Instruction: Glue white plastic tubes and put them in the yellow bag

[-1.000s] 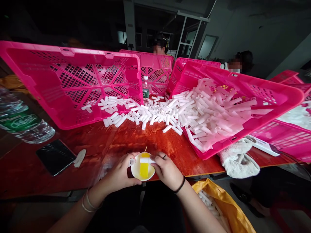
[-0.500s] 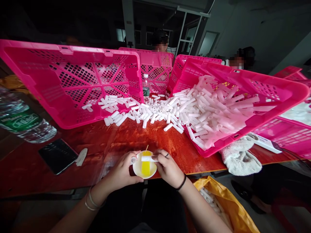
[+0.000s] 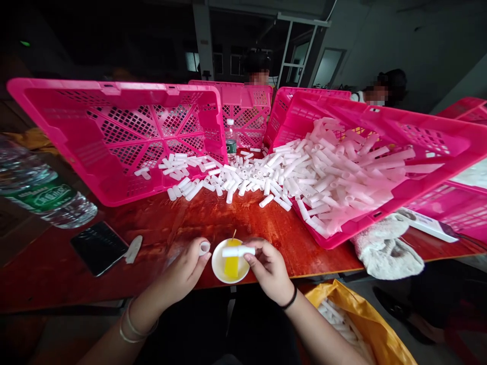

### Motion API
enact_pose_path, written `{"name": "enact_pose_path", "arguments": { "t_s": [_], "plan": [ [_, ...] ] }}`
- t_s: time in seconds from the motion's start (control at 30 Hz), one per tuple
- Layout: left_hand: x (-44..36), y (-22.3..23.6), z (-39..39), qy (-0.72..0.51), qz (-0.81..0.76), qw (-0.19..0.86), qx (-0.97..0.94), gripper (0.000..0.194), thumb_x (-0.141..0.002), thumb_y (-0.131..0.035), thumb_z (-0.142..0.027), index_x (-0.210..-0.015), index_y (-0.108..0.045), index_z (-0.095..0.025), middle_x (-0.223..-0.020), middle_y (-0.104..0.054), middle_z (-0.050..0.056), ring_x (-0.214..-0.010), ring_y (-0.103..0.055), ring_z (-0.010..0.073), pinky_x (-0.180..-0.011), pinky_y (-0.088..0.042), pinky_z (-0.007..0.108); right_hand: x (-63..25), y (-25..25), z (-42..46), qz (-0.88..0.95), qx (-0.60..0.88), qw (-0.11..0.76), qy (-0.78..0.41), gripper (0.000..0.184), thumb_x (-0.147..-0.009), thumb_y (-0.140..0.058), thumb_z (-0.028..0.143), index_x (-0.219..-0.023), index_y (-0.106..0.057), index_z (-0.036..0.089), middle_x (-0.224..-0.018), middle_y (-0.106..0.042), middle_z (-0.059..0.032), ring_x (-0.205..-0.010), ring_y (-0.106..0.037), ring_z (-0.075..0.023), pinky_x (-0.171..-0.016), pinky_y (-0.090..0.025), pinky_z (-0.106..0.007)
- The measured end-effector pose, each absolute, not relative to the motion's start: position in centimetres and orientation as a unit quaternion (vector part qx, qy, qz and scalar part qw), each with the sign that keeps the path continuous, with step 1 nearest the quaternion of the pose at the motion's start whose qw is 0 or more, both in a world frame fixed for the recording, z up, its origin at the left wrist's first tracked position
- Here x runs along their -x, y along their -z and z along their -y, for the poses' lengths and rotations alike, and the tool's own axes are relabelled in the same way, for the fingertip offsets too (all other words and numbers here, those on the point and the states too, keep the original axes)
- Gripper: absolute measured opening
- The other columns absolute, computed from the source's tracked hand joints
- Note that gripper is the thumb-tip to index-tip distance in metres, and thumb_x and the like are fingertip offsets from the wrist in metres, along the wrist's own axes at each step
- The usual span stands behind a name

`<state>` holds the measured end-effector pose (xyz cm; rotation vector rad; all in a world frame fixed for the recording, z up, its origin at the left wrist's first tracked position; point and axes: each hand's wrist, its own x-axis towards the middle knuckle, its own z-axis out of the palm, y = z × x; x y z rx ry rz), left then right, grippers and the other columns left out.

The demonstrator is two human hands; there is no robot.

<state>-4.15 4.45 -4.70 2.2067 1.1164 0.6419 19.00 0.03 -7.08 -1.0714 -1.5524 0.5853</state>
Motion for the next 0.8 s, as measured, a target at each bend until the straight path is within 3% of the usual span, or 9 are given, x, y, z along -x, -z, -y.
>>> {"name": "enact_pose_path", "arguments": {
  "t_s": [0.1, 0.2, 0.33, 0.4, 0.47, 0.57, 0.67, 0.8],
  "plan": [
    [4.1, 3.7, -4.2, -0.229, -0.392, 0.239, -0.859, 0.022, -0.096, -0.04, -0.027, -0.115, -0.049, -0.023, -0.113, -0.058, 0.009, -0.107, -0.055, 0.0244, -0.092, -0.046, 0.038, -18.0, 5.7, 0.4, 0.581, 0.461, 0.573, -0.349, 0.019, -0.088, -0.061, 0.037, -0.1, -0.061, 0.022, -0.091, -0.069, -0.0072, -0.079, -0.065, -0.0181, -0.068, -0.056, -0.03],
    [3.9, 3.0, -4.0, -0.232, -0.381, 0.169, -0.879, 0.025, -0.094, -0.044, -0.025, -0.118, -0.053, -0.024, -0.111, -0.061, 0.008, -0.103, -0.055, 0.0257, -0.091, -0.045, 0.039, -17.8, 4.5, 0.5, 0.563, 0.471, 0.544, -0.407, 0.024, -0.085, -0.063, 0.042, -0.095, -0.062, 0.02, -0.081, -0.067, -0.0048, -0.068, -0.062, -0.0151, -0.06, -0.053, -0.026],
    [3.3, 2.1, -3.1, -0.222, -0.394, 0.171, -0.876, 0.026, -0.092, -0.045, -0.027, -0.114, -0.059, -0.022, -0.101, -0.063, 0.009, -0.096, -0.055, 0.0277, -0.089, -0.042, 0.044, -18.0, 2.7, 0.4, 0.619, 0.49, 0.473, -0.391, 0.024, -0.087, -0.059, 0.042, -0.09, -0.061, 0.019, -0.079, -0.065, -0.0042, -0.068, -0.06, -0.015, -0.061, -0.051, -0.027],
    [2.6, 1.5, -2.4, -0.224, -0.394, 0.309, -0.836, 0.022, -0.091, -0.047, -0.032, -0.104, -0.062, -0.021, -0.095, -0.062, 0.008, -0.089, -0.055, 0.0243, -0.081, -0.044, 0.037, -18.1, 1.6, 0.2, 0.683, 0.478, 0.442, -0.331, 0.023, -0.092, -0.052, 0.038, -0.082, -0.059, 0.019, -0.072, -0.061, -0.0021, -0.063, -0.056, -0.0133, -0.06, -0.048, -0.026],
    [1.8, 1.0, -1.7, -0.207, -0.378, 0.55, -0.715, 0.026, -0.089, -0.049, -0.041, -0.092, -0.062, -0.019, -0.076, -0.057, 0.003, -0.066, -0.05, 0.0155, -0.061, -0.042, 0.026, -18.1, 0.5, -0.1, 0.753, 0.433, 0.422, -0.26, 0.03, -0.095, -0.044, 0.036, -0.072, -0.053, 0.02, -0.064, -0.055, -0.0001, -0.058, -0.051, -0.0123, -0.058, -0.043, -0.026],
    [0.7, 0.3, -1.0, -0.098, -0.295, 0.87, -0.383, 0.034, -0.083, -0.055, -0.049, -0.084, -0.058, -0.015, -0.054, -0.034, -0.007, -0.041, -0.018, 0.0056, -0.039, -0.017, 0.016, -18.0, -0.8, -0.5, 0.804, 0.368, 0.425, -0.193, 0.04, -0.098, -0.034, 0.036, -0.063, -0.046, 0.021, -0.057, -0.048, 0.0013, -0.054, -0.047, -0.0123, -0.058, -0.04, -0.027],
    [0.3, -0.5, -0.5, -0.038, -0.226, 0.961, -0.158, 0.027, -0.077, -0.064, -0.037, -0.084, -0.058, -0.012, -0.052, -0.029, -0.009, -0.041, -0.008, 0.0041, -0.037, -0.008, 0.014, -17.9, -1.6, -0.2, 0.786, 0.382, 0.428, -0.23, 0.042, -0.098, -0.032, 0.035, -0.06, -0.041, 0.021, -0.052, -0.041, 0.0039, -0.049, -0.042, -0.0103, -0.053, -0.036, -0.024],
    [-0.2, -1.3, 0.2, -0.041, -0.217, 0.972, -0.081, 0.023, -0.078, -0.065, -0.031, -0.085, -0.058, -0.01, -0.052, -0.027, -0.009, -0.041, -0.006, 0.0042, -0.038, -0.008, 0.013, -17.2, -2.2, 0.4, 0.759, 0.409, 0.411, -0.296, 0.04, -0.098, -0.033, 0.033, -0.062, -0.044, 0.02, -0.054, -0.041, 0.0044, -0.049, -0.041, -0.0092, -0.05, -0.035, -0.022]
  ]
}}
